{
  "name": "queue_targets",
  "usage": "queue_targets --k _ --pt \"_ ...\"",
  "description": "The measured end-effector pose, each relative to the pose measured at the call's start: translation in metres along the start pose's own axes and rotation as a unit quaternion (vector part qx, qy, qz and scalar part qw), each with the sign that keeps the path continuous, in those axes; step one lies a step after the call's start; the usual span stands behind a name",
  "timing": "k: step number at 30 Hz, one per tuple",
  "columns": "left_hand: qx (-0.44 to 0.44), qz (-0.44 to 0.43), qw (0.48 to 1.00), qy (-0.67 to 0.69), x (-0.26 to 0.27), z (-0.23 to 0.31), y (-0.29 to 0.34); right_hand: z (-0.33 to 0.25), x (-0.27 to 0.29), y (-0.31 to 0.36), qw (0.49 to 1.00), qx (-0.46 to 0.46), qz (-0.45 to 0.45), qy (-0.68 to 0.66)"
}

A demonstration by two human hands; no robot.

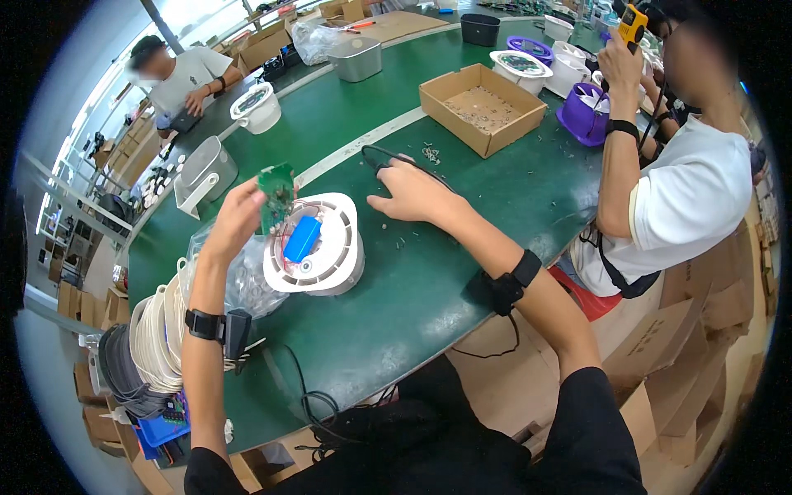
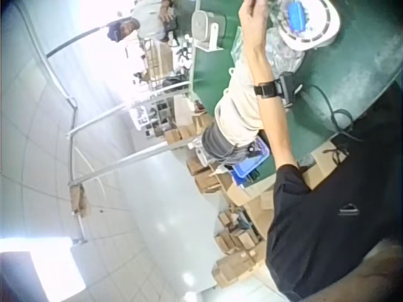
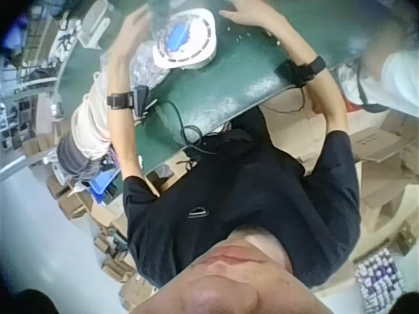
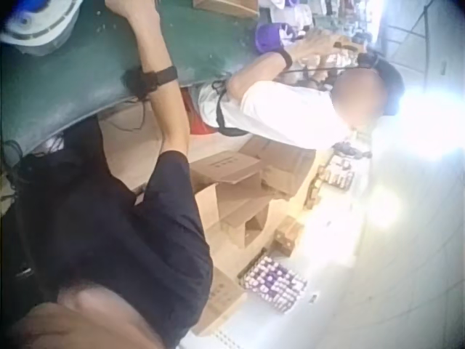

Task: The person assembles small electronic devices on a green workbench. They use a power screwdriver to secure circuit boards into white and purple plastic housings, then attach fan grilles and other components. The person handles multiple units sequentially, retrieving parts from nearby boxes and organizing them on the table.

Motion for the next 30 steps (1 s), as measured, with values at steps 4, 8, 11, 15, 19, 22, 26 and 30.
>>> queue_targets --k 4,8,11,15,19,22,26,30 --pt "-0.035 0.140 0.988 0.062 0.004 -0.009 0.010 -0.023 0.010 0.009 0.983 0.122 0.114 0.077" --pt "-0.077 0.247 0.966 -0.009 0.000 -0.005 0.026 -0.058 0.014 0.006 0.978 0.158 0.121 0.062" --pt "-0.132 0.287 0.947 -0.060 -0.004 0.003 0.028 -0.074 0.024 0.001 0.963 0.204 0.172 0.043" --pt "-0.144 0.326 0.909 -0.216 -0.011 0.019 0.029 -0.076 0.041 0.001 0.925 0.264 0.248 -0.110" --pt "-0.115 0.345 0.916 -0.167 -0.008 0.021 0.045 -0.107 0.008 -0.026 0.923 0.302 0.125 -0.204" --pt "-0.137 0.319 0.919 -0.186 -0.019 0.018 0.032 -0.107 0.005 -0.018 0.916 0.330 0.109 -0.200" --pt "-0.093 0.320 0.927 -0.172 -0.016 0.015 0.025 -0.111 0.004 -0.013 0.894 0.366 0.095 -0.242" --pt "-0.017 0.316 0.946 -0.073 -0.009 -0.003 0.017 -0.106 0.001 -0.018 0.887 0.353 0.072 -0.289"
Point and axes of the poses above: each hand's wrist, its own y-axis away from the middle knuckle, its own x-axis out of the back of the hand, z = x × y, the point moved 9 cm from there along -y, towards the middle knuckle, and after that the axes turned 1 degree about y, right-handed, at the moved point
